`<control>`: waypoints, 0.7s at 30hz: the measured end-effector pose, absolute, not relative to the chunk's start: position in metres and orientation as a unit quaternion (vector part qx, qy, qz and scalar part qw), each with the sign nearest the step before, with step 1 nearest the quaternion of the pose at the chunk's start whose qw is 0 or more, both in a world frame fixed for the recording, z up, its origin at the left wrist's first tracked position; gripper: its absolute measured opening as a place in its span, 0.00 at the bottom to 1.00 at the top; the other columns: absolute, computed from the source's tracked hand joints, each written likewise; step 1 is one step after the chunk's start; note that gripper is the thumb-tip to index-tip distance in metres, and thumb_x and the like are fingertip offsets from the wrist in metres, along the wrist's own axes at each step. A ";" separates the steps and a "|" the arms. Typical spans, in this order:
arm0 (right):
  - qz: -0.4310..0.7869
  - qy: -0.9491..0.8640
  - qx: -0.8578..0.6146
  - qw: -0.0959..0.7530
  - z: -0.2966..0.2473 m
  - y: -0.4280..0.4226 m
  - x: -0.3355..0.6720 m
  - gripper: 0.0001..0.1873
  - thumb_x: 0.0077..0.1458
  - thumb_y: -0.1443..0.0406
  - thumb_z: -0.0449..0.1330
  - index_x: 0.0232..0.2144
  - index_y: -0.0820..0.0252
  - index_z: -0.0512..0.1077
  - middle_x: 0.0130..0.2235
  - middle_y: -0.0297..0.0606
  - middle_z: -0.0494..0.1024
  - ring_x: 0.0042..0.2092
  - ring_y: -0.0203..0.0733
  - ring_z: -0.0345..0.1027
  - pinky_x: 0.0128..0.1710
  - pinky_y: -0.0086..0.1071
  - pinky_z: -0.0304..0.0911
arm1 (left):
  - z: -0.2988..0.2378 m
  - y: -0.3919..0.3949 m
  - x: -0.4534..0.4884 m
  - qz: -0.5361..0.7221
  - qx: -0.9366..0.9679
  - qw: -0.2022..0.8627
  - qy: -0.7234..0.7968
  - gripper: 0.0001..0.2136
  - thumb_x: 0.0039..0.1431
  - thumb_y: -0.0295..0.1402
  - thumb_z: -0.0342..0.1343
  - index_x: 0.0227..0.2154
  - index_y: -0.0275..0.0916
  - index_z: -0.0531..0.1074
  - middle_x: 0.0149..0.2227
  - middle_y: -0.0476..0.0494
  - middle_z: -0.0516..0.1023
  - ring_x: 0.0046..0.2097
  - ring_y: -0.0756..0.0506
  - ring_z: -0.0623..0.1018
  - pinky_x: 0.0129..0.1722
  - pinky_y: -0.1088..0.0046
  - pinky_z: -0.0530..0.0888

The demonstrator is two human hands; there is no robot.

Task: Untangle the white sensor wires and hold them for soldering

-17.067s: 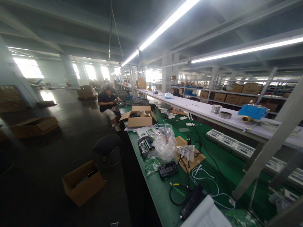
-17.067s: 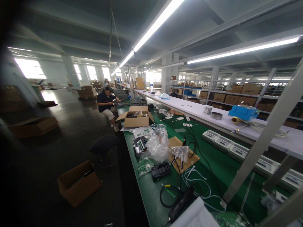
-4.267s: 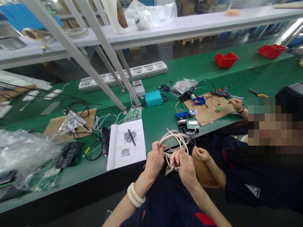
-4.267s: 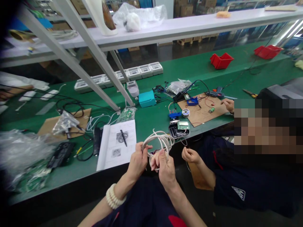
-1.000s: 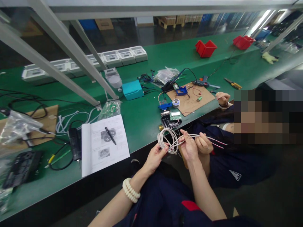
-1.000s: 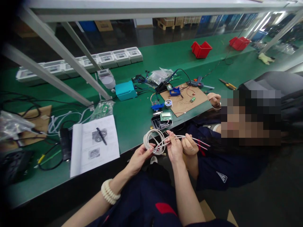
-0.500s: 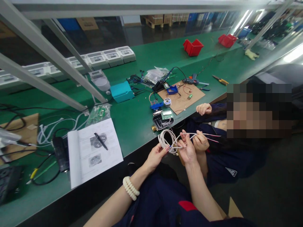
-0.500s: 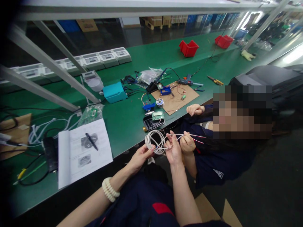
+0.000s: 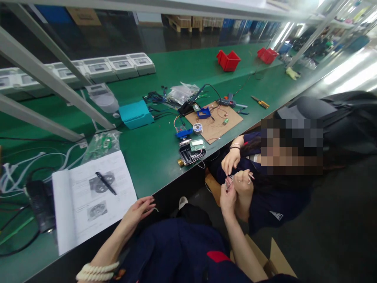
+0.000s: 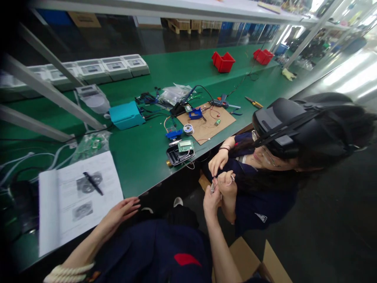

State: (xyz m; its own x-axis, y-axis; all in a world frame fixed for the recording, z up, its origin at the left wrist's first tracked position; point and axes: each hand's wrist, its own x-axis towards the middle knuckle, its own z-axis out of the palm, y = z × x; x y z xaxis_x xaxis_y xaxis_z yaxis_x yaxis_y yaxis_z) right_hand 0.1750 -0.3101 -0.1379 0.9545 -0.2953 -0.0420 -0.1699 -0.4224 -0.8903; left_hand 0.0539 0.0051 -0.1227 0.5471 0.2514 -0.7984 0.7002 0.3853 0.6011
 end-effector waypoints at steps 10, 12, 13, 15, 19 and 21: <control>-0.015 0.018 -0.916 0.401 -0.158 -0.302 0.129 0.31 0.54 0.67 0.45 0.61 0.67 0.50 0.62 0.52 0.56 0.63 0.48 0.49 0.60 0.49 0.51 | -0.172 0.049 -0.062 -0.117 0.395 0.638 0.651 0.05 0.58 0.24 0.51 0.37 0.36 0.68 0.32 0.46 0.77 0.33 0.49 0.79 0.45 0.71 0.75; 0.029 0.011 -0.914 0.404 -0.168 -0.304 0.128 0.30 0.54 0.67 0.45 0.59 0.68 0.53 0.60 0.54 0.59 0.61 0.48 0.52 0.59 0.48 0.53 | -0.180 0.049 -0.075 -0.124 0.389 0.626 0.664 0.04 0.57 0.26 0.52 0.36 0.36 0.67 0.30 0.47 0.77 0.32 0.49 0.79 0.47 0.71 0.74; 0.048 0.015 -0.914 0.402 -0.173 -0.305 0.128 0.29 0.53 0.68 0.45 0.58 0.69 0.55 0.58 0.55 0.61 0.60 0.48 0.55 0.58 0.47 0.55 | -0.185 0.049 -0.081 -0.128 0.387 0.620 0.670 0.04 0.57 0.26 0.52 0.35 0.36 0.67 0.29 0.47 0.77 0.31 0.48 0.79 0.47 0.70 0.74; 0.082 0.023 -0.914 0.396 -0.180 -0.308 0.128 0.27 0.52 0.68 0.46 0.55 0.68 0.59 0.54 0.55 0.66 0.55 0.48 0.61 0.56 0.45 0.59 | -0.194 0.050 -0.093 -0.136 0.385 0.606 0.683 0.03 0.56 0.26 0.53 0.33 0.37 0.67 0.26 0.47 0.77 0.33 0.46 0.80 0.47 0.69 0.74; 0.124 0.015 -0.910 0.395 -0.186 -0.312 0.129 0.21 0.51 0.69 0.48 0.48 0.65 0.66 0.46 0.50 0.73 0.45 0.45 0.69 0.48 0.41 0.65 | -0.206 0.048 -0.111 -0.151 0.352 0.580 0.719 0.04 0.54 0.25 0.51 0.30 0.41 0.66 0.22 0.50 0.76 0.52 0.42 0.72 0.39 0.74 0.77; 0.134 0.004 -0.909 0.395 -0.185 -0.311 0.129 0.19 0.51 0.69 0.48 0.45 0.64 0.68 0.44 0.48 0.74 0.42 0.44 0.70 0.46 0.39 0.66 | -0.203 0.044 -0.114 -0.148 0.329 0.586 0.725 0.06 0.54 0.24 0.49 0.30 0.43 0.65 0.20 0.52 0.76 0.57 0.43 0.65 0.29 0.81 0.76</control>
